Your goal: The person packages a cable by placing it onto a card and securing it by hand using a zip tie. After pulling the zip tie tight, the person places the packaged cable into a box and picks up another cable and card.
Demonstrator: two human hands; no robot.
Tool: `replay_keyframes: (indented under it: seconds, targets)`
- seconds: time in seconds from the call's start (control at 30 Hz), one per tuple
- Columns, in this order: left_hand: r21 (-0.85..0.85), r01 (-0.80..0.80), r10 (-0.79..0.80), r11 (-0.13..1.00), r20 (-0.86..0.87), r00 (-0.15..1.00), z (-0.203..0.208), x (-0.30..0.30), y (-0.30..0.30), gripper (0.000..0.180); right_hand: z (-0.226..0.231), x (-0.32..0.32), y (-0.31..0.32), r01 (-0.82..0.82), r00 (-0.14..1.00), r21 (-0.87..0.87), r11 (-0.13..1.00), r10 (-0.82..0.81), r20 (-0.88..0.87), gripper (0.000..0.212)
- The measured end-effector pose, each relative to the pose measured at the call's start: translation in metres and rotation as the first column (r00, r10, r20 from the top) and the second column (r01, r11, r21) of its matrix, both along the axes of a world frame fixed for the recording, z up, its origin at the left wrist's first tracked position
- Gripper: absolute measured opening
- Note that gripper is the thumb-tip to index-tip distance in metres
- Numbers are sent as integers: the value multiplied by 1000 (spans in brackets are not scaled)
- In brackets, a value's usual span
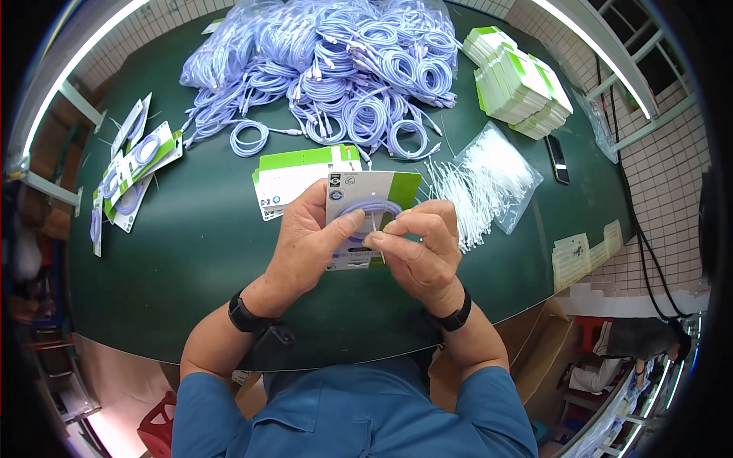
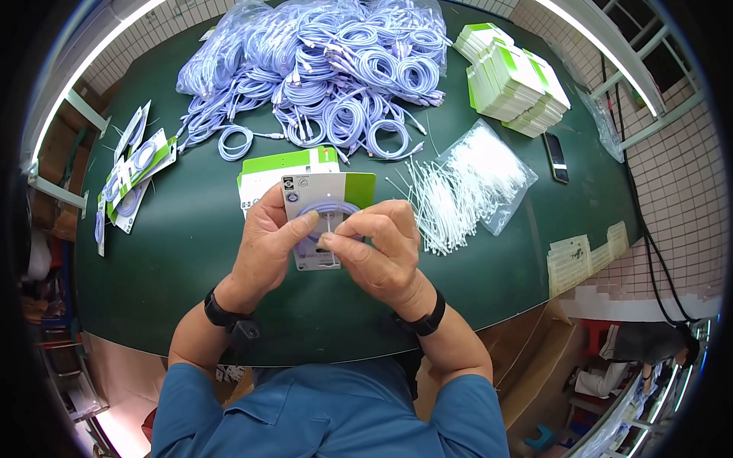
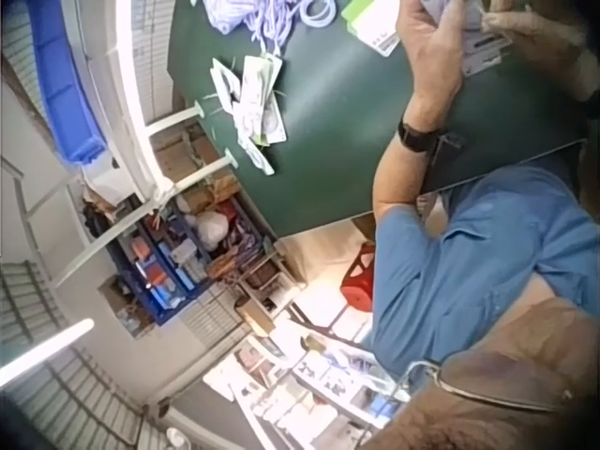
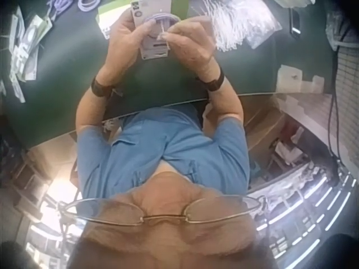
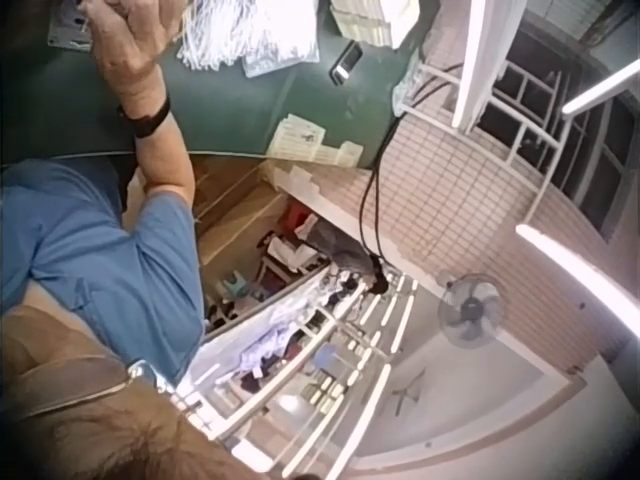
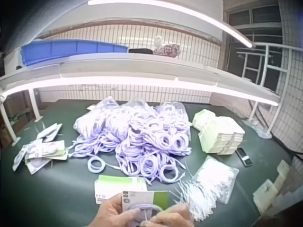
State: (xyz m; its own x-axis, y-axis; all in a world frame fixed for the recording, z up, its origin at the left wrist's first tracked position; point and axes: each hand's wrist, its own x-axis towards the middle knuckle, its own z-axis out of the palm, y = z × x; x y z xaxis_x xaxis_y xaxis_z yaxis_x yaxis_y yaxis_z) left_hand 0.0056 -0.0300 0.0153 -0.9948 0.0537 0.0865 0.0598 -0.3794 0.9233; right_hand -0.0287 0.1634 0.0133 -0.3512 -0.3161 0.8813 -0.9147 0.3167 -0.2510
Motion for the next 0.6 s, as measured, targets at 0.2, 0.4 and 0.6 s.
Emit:
replay_keyframes:
  seconds: [0.2,0.4,0.6]
  targets:
    - [80,-11,8,997,45,999,-5,-2,1,32,6,7,1,-76,997,79,994,74,31,33]
    - [164,-46,33,985,81,996,-5,-5,1,34,2,8,-3,-165,985,37,986,162,66,30]
    - [124,-44,34,991,85,996,-8,-5,1,33,-2,8,-4,-223,964,-30,974,225,144,30]
